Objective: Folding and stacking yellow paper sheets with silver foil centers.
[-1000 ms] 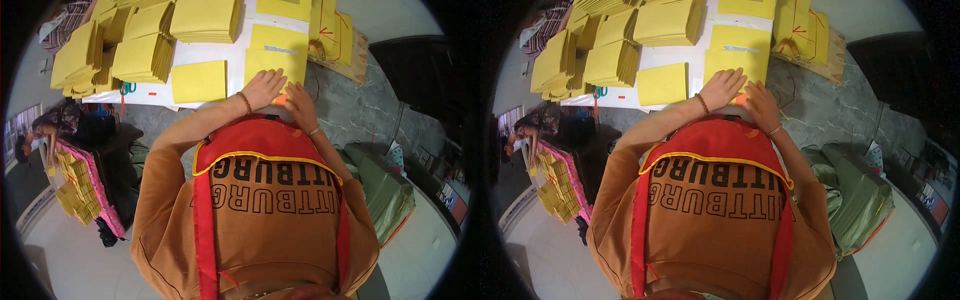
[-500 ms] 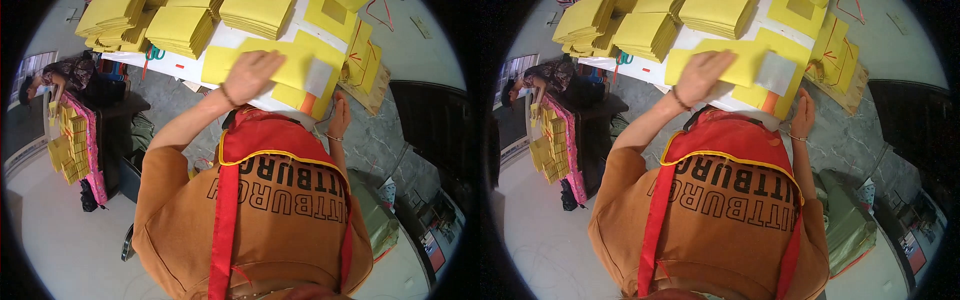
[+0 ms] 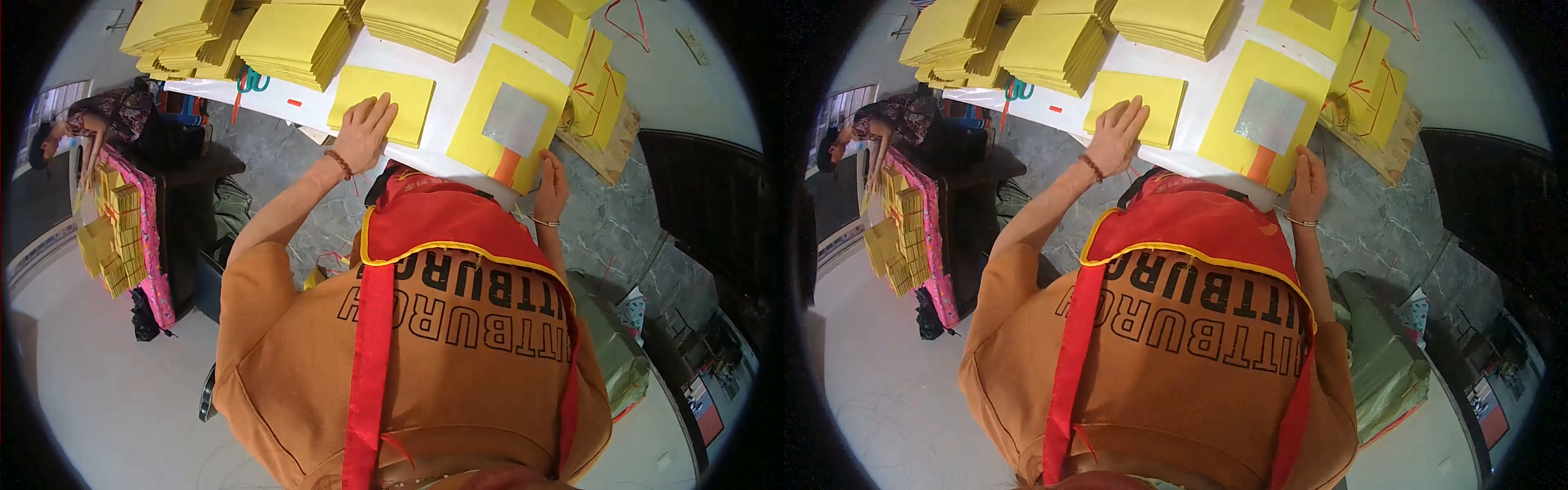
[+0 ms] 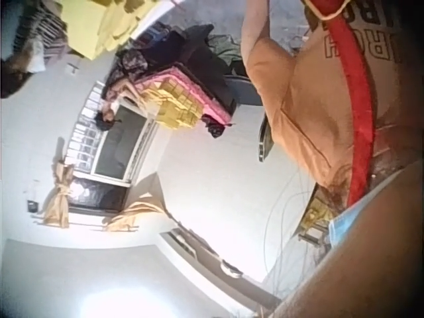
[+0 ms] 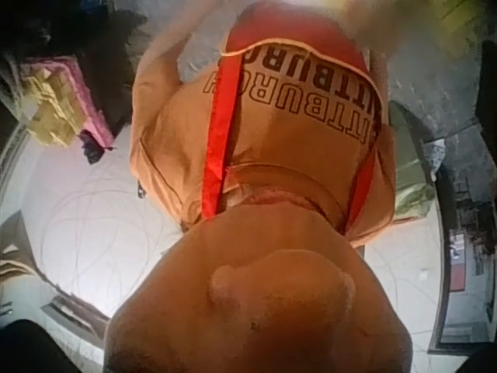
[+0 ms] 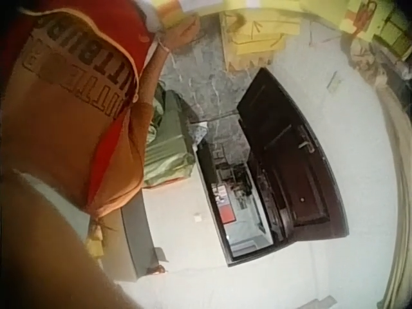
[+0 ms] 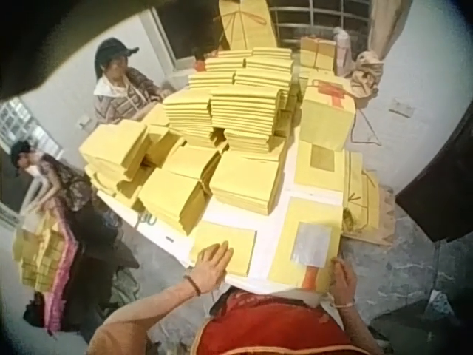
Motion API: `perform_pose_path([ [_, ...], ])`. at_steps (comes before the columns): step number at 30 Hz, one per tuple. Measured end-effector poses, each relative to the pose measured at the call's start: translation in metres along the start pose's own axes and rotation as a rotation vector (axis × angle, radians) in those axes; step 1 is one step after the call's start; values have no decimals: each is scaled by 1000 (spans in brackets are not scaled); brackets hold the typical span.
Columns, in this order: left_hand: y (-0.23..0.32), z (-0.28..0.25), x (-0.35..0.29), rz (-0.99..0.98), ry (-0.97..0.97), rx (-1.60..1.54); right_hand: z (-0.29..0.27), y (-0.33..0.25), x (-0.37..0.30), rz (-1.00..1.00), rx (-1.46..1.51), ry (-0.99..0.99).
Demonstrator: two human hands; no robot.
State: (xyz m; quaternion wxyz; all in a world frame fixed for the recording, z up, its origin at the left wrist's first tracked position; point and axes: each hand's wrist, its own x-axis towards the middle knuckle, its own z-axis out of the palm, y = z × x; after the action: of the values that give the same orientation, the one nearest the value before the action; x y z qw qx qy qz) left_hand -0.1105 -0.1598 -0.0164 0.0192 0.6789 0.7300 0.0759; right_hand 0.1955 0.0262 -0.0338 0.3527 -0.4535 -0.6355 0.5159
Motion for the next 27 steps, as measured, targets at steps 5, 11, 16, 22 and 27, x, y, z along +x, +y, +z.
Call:
perform_pose_path([
  [5,4,3,-7,-23,-184,-16,-6,-1,4,-395,-389,-16],
  [11,4,-23,7,15,-255,-40,-4,8,8,-597,-636,-89],
  [16,54,-36,56,306,5,-299,0,12,4,-531,-660,-51],
  [22,97,2,90,522,27,-332,-2,23,5,-463,-565,-52],
  [27,91,9,101,602,21,-498,-2,29,8,-253,-178,-101],
])
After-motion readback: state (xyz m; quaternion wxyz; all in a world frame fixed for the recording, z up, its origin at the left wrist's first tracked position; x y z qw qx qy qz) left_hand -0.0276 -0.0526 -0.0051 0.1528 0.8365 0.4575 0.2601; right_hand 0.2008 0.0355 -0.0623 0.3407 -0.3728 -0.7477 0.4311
